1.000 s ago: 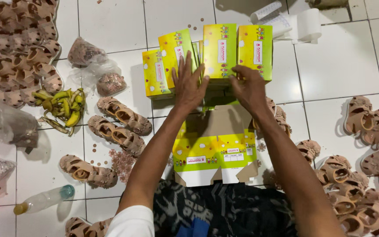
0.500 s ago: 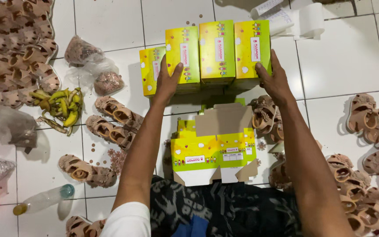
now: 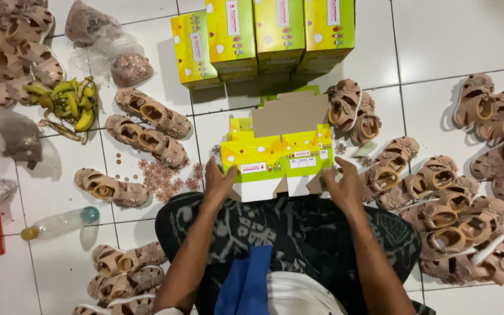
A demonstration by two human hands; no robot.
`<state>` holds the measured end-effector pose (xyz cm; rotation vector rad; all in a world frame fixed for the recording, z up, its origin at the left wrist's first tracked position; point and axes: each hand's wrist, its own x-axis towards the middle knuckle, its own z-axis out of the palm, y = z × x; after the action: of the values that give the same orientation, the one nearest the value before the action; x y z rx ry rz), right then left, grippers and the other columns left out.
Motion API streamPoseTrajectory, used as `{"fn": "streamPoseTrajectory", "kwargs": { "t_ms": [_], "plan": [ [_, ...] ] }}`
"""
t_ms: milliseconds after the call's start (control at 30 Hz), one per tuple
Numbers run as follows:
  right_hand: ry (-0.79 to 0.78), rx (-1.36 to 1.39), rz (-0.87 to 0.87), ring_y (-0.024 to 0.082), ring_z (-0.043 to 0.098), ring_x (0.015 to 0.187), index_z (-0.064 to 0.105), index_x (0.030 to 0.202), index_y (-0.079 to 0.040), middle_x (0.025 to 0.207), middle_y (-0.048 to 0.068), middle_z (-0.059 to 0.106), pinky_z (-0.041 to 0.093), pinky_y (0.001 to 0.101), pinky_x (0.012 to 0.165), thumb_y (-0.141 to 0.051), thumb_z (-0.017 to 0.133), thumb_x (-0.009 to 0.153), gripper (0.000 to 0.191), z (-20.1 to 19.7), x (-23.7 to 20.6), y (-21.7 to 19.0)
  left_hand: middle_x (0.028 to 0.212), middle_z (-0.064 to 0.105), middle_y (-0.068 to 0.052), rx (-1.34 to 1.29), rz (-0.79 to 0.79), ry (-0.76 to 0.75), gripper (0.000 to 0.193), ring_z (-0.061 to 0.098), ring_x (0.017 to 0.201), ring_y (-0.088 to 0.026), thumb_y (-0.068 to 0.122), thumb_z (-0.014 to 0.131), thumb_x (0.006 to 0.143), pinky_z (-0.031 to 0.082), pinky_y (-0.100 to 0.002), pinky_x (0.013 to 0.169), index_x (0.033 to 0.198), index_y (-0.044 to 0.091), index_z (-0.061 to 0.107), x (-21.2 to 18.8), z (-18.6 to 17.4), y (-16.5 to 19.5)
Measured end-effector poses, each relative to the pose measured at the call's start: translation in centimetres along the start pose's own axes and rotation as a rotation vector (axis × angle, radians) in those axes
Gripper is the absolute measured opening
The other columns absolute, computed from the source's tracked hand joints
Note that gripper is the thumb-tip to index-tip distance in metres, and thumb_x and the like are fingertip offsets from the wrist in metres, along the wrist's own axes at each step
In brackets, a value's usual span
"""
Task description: The person sits on the floor and packs pairs of decorated children's sandals into yellow shoe boxes, folding the box flaps closed and stacking the finished boxes with others. They pick up sandal pairs from the floor, place them inside a box, and set the closed box aside.
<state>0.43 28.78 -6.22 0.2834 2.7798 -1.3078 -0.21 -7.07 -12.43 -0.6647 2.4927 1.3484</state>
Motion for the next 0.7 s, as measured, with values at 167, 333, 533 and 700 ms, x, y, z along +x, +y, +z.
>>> {"fn": "streamPoseTrajectory", "kwargs": {
  "t_ms": [167,333,533,700],
  "plan": [
    [0.020,-0.085,-0.087,0.045,0.065,0.111,0.064,0.123,0.009,0.118,0.029,0.068,0.052,0.0481,0.097,-0.027,0.077,0.088,0.052,3.2,-2.7,3.1,0.137,0.053,-0.035,0.220,0.208,-0.046,0.048,0.047,0.130,-0.048,0.029,0.070,0.096,0.040,-0.048,0.111,0.133,-0.002,0.065,-2.2,1.4,-1.0],
    [0.108,0.024,-0.123,0.042,0.067,0.107,0.066,0.121,0.009,0.118,0.029,0.067,0.053,0.0467,0.092,-0.026,0.078,0.087,0.050,3.4,-1.1,2.8,0.134,0.062,-0.026,-0.027,0.110,0.059,0.053,0.058,0.127,-0.036,0.027,0.072,0.089,0.047,-0.041,0.107,0.130,-0.005,0.058,-2.5,2.3,2.3],
    [0.029,-0.086,-0.065,0.033,0.068,0.095,0.072,0.116,0.005,0.107,0.023,0.071,0.054,0.0427,0.087,-0.028,0.079,0.086,0.045,2.5,-2.5,0.5,0.133,0.059,-0.022,-0.289,0.045,0.070,0.067,0.059,0.121,-0.030,0.020,0.075,0.086,0.048,-0.039,0.102,0.140,-0.004,0.045,-3.9,2.1,6.0],
    [0.103,0.234,-0.064,0.027,0.067,0.100,0.052,0.134,0.007,0.118,0.021,0.066,0.056,0.0393,0.085,-0.027,0.083,0.083,0.069,1.3,-3.0,-1.3,0.120,0.065,-0.021,-0.461,0.087,0.143,0.056,0.066,0.104,-0.026,0.008,0.076,0.082,0.054,-0.037,0.089,0.130,-0.006,0.050,-4.8,0.6,7.6]
  ]
}}
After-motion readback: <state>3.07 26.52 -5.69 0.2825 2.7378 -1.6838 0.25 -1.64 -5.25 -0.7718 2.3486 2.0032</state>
